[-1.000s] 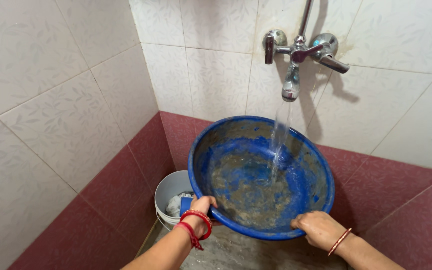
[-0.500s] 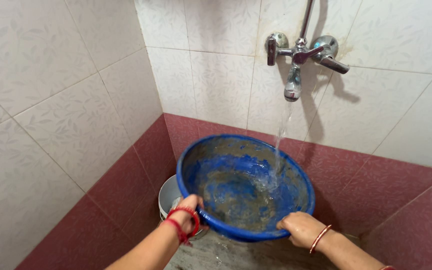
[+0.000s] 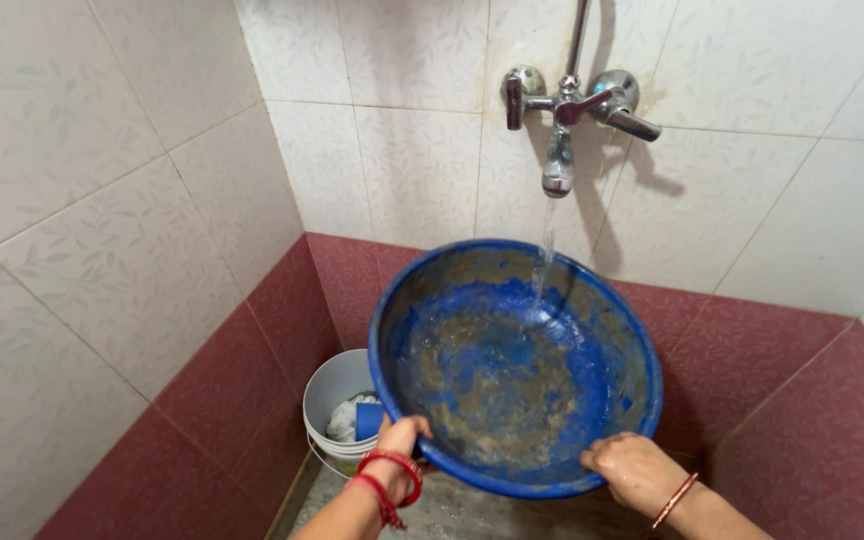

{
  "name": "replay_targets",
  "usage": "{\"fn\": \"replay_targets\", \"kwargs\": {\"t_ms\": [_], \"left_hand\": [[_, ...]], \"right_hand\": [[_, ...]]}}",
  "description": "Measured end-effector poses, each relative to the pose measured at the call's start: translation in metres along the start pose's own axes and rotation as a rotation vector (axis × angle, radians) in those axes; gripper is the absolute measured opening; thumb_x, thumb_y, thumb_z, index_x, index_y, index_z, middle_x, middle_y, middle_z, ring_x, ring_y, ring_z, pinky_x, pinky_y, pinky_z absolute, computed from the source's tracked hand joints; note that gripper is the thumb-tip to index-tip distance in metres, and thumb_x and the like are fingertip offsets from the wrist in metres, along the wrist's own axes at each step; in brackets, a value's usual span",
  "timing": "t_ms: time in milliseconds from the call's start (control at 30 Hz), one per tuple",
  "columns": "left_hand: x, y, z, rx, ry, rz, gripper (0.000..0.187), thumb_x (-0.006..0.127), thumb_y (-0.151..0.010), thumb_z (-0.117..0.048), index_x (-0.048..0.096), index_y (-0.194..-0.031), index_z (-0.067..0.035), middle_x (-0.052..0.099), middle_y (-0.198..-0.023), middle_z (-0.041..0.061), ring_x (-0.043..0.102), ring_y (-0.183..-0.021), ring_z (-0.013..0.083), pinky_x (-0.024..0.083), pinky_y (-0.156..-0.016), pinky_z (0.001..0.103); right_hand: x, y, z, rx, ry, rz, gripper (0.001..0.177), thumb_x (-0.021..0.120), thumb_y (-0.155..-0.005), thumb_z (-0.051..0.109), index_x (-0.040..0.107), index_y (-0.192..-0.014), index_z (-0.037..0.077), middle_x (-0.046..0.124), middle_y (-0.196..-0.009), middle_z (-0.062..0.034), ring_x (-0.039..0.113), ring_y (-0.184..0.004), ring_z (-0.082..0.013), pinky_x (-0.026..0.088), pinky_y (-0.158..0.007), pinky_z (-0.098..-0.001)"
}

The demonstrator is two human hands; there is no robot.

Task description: The person washes a black bucket and its lid under a wall-mounted tap, then rinses a blue basin. Afterward, they place a plastic bag inside the black bucket and close the lid.

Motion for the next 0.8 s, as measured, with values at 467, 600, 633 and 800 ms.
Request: {"fn": "replay_targets", "kwargs": {"t_ms": [467, 600, 633, 800], "left_hand": [[0.022, 0.057, -0.114, 0.109, -0.228, -0.099, 0.096, 0.055, -0.074, 0.006, 0.027, -0.153, -0.04, 0.056, -0.101, 0.019, 0.06, -0.076, 0.0331, 0.052, -0.061, 0.053], [-0.008, 0.045, -0.099, 0.027, -0.191, -0.11, 0.078, 0.056, -0.074, 0.002, 0.039, -0.144, -0.03, 0.057, -0.094, 0.02, 0.062, -0.074, 0.0355, 0.058, -0.063, 0.058], [-0.017, 0.037, -0.09, 0.005, -0.159, -0.113, 0.073, 0.056, -0.074, 0.001, 0.043, -0.14, -0.026, 0.057, -0.092, 0.02, 0.061, -0.073, 0.0358, 0.058, -0.064, 0.059], [-0.054, -0.016, -0.03, -0.158, -0.121, -0.032, 0.039, 0.06, -0.073, -0.01, 0.05, -0.11, -0.005, 0.057, -0.087, 0.017, 0.066, -0.072, 0.0346, 0.064, -0.067, 0.057]], "right_hand": [[0.011, -0.051, 0.027, 0.179, -0.203, 0.066, 0.051, 0.069, -0.067, -0.004, 0.074, -0.115, 0.013, 0.073, -0.114, -0.0107, 0.066, -0.105, -0.033, 0.053, -0.091, -0.0445], [0.006, -0.059, 0.037, 0.123, -0.162, 0.135, 0.043, 0.068, -0.069, -0.005, 0.074, -0.109, 0.011, 0.074, -0.104, -0.0112, 0.067, -0.105, -0.0326, 0.052, -0.091, -0.0465], [0.004, -0.059, 0.038, 0.1, -0.158, 0.138, 0.042, 0.068, -0.068, -0.005, 0.074, -0.107, 0.01, 0.074, -0.103, -0.0115, 0.067, -0.104, -0.0332, 0.052, -0.09, -0.0469], [-0.007, -0.049, 0.043, 0.051, -0.091, 0.218, 0.034, 0.067, -0.068, -0.004, 0.074, -0.099, 0.009, 0.074, -0.097, -0.0128, 0.068, -0.098, -0.035, 0.054, -0.084, -0.0481]]}}
Point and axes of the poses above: each hand's wrist, its own y-axis away from the middle knuckle, its own x-axis out of the palm, z = x × y, the point moved 1 cm from there along -y, towards the middle knuckle
